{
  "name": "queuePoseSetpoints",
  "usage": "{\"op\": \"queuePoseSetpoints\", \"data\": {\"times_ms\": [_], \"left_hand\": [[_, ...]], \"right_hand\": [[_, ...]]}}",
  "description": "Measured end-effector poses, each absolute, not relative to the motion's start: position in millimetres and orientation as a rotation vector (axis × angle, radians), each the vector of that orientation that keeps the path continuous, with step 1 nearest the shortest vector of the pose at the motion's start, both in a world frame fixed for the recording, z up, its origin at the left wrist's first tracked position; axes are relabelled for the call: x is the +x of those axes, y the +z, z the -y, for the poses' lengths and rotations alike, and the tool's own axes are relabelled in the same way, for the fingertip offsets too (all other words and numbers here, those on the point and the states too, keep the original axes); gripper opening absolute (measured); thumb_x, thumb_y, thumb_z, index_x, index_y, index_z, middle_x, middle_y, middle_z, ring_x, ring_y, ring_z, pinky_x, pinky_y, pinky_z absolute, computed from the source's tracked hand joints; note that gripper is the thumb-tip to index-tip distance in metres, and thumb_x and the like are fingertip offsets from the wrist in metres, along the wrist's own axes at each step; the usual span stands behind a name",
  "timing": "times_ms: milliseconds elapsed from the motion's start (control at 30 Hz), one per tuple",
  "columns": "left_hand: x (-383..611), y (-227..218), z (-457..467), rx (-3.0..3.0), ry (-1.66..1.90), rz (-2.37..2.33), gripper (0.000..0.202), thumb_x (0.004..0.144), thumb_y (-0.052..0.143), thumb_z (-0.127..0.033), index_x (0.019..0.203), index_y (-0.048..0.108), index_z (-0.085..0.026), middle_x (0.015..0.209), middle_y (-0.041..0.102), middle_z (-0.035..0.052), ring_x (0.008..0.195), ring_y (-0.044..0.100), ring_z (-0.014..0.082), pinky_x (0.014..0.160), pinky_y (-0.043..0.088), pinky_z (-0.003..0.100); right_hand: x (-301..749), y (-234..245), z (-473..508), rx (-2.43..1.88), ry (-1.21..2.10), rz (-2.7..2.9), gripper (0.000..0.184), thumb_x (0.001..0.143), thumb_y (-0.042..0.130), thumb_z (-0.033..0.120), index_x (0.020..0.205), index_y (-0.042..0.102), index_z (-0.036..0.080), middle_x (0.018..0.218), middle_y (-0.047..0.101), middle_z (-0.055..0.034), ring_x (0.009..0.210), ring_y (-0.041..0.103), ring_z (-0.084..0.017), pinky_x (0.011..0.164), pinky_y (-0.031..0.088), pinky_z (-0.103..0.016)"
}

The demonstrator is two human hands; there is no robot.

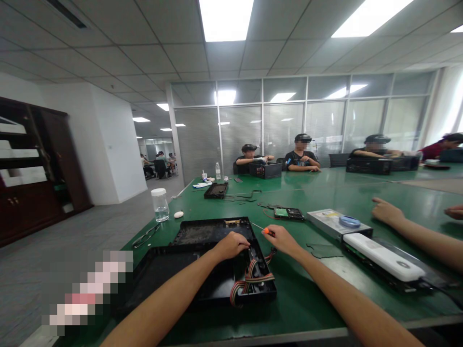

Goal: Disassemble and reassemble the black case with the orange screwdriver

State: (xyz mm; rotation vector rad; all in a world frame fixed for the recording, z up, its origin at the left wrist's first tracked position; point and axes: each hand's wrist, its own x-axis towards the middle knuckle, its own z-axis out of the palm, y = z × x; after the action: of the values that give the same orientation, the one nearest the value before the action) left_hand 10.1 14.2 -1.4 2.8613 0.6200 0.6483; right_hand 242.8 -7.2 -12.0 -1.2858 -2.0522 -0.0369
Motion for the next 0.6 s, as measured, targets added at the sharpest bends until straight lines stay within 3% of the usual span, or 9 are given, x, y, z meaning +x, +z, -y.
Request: {"op": "queuePoseSetpoints", "data": {"times_ms": [200, 367, 500, 600], "left_hand": [[9, 1, -10, 2.919, 0.575, -0.583, 0.018, 0.080, 0.050, -0.016, 0.086, 0.067, -0.015, 0.087, 0.066, 0.0045, 0.082, 0.059, 0.0130, 0.079, 0.042, 0.021], [10, 2, -8, 2.919, 0.579, -0.615, 0.017, 0.076, 0.052, -0.013, 0.085, 0.066, -0.015, 0.084, 0.065, 0.0033, 0.078, 0.058, 0.0129, 0.075, 0.042, 0.020], [11, 4, -6, 2.907, 0.562, -0.670, 0.018, 0.074, 0.053, -0.012, 0.087, 0.065, -0.015, 0.082, 0.064, 0.0022, 0.074, 0.057, 0.0121, 0.071, 0.041, 0.020], [11, 6, -5, 2.887, 0.528, -0.708, 0.018, 0.075, 0.051, -0.013, 0.087, 0.065, -0.015, 0.080, 0.064, 0.0020, 0.072, 0.056, 0.0117, 0.069, 0.041, 0.019]], "right_hand": [[241, -6, 12, -1.221, 0.089, 2.032, 0.011, 0.076, 0.048, 0.027, 0.078, 0.055, 0.018, 0.076, 0.056, -0.0025, 0.070, 0.050, -0.015, 0.065, 0.037, -0.026], [255, 0, 13, -1.173, 0.478, 1.935, 0.029, 0.068, 0.049, 0.018, 0.096, 0.043, 0.018, 0.078, 0.050, 0.0017, 0.064, 0.047, -0.011, 0.059, 0.039, -0.023], [267, 12, 15, -1.068, 0.768, 1.870, 0.029, 0.075, 0.049, 0.033, 0.099, 0.045, 0.017, 0.068, 0.048, 0.0037, 0.049, 0.042, -0.008, 0.046, 0.035, -0.021], [268, 20, 18, -1.067, 0.654, 1.704, 0.032, 0.080, 0.042, 0.045, 0.087, 0.052, 0.015, 0.055, 0.044, 0.0043, 0.043, 0.038, -0.008, 0.041, 0.030, -0.021]]}}
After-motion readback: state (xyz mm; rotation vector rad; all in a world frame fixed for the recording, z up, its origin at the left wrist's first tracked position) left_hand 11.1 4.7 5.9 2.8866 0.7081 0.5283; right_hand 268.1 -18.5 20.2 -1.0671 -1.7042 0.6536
